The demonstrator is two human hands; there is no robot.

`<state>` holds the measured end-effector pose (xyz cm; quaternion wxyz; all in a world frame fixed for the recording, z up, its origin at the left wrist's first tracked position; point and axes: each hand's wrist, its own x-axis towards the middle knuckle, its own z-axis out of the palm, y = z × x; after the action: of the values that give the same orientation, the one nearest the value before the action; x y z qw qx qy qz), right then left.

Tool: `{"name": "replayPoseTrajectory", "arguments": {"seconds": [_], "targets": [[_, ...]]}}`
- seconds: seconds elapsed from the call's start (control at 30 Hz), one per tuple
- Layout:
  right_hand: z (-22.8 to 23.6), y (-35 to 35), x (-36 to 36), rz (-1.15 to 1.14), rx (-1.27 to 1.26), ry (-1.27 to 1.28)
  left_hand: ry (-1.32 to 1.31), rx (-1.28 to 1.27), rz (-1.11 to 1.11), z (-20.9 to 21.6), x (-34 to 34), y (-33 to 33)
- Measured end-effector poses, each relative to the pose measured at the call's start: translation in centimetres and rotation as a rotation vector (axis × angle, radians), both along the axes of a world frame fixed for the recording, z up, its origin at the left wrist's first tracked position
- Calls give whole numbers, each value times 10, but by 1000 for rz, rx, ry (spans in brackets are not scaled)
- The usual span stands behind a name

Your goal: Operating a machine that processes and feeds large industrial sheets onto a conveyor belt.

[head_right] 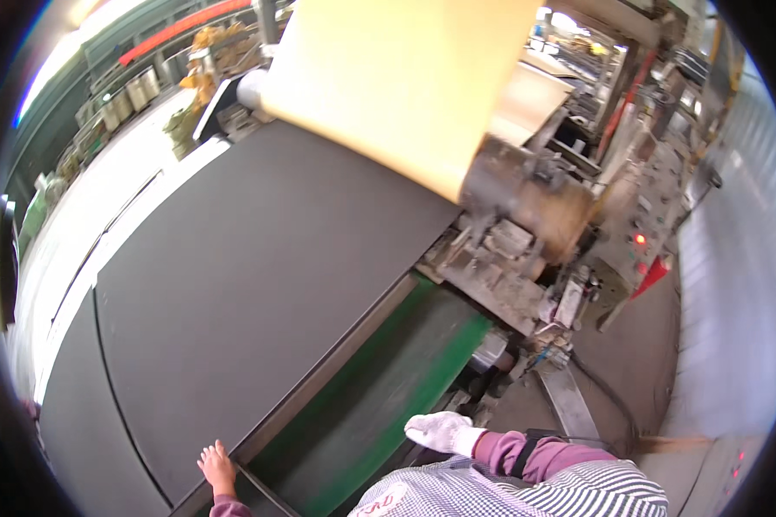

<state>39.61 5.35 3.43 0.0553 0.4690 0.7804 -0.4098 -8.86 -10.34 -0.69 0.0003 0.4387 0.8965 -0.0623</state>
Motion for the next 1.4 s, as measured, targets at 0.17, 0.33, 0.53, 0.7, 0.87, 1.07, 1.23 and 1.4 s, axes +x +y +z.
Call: {"name": "replayPoseTrajectory", "arguments": {"seconds": [0.17, 0.33, 0.53, 0.7, 0.87, 1.07, 1.23, 1.4], "targets": [[10, 4, -10, -124, -97, 87, 328, 323, -343, -2, 20, -2], [21, -11, -58, -153, -162, 179, 87, 373, -5, 6, 72, 40], [33, 4, -95, 237, 312, 368, -42, 698, -84, 19, 87, 39], [41, 38, -178, 369, 614, 508, 201, 541, -21, 19, 7, -45], [44, 37, -288, 481, 477, 200, 193, 530, 382, 8, -54, -110], [38, 61, -334, 497, 479, 1, 349, 243, 574, -15, -118, -177], [12, 118, -282, 524, 698, 196, 282, -65, 576, -14, -137, -190], [-11, 171, -254, 441, 561, 122, 125, 102, 698, -4, -135, -195]]}}
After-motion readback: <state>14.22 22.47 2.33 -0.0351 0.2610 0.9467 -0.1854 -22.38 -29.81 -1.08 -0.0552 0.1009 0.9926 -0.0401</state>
